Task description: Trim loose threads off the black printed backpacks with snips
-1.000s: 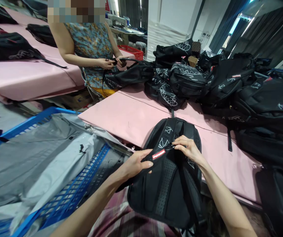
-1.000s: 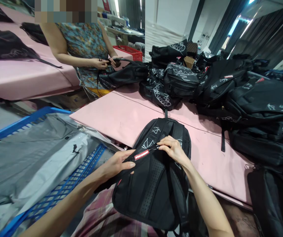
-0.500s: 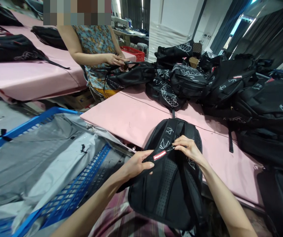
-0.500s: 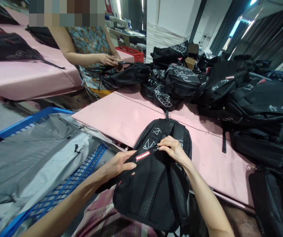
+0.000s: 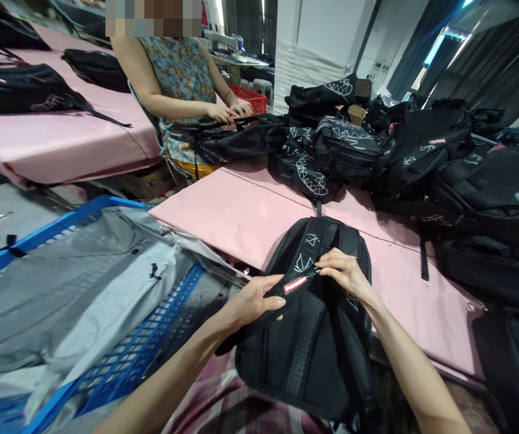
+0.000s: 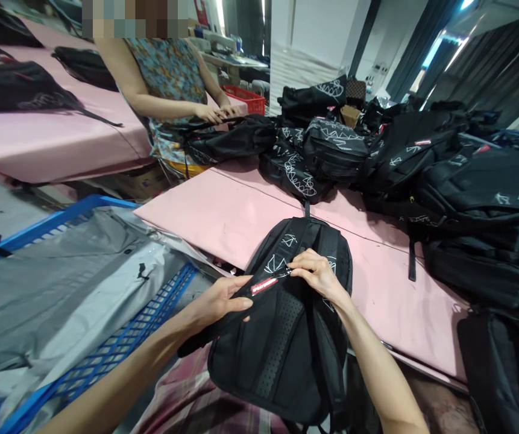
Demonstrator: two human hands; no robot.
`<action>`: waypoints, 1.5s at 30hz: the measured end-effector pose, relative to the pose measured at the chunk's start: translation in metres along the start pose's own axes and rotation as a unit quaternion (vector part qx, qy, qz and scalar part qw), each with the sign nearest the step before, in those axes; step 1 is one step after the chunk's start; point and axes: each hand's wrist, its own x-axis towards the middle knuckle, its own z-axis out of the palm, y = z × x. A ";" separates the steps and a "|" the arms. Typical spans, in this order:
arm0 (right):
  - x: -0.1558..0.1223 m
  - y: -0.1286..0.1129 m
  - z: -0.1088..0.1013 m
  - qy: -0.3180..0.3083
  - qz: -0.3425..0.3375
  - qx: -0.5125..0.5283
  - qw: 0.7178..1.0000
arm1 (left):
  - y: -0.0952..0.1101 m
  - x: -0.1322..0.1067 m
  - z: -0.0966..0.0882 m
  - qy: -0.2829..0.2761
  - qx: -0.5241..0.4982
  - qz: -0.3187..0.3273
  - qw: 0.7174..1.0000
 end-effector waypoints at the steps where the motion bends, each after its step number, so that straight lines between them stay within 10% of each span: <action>1: 0.000 0.000 0.000 0.001 0.001 0.003 1.000 | 0.000 0.000 0.000 -0.001 -0.001 0.001 1.000; 45: 0.001 -0.009 -0.004 -0.010 -0.031 -0.038 0.999 | -0.005 0.001 0.007 -0.023 -0.056 0.018 0.998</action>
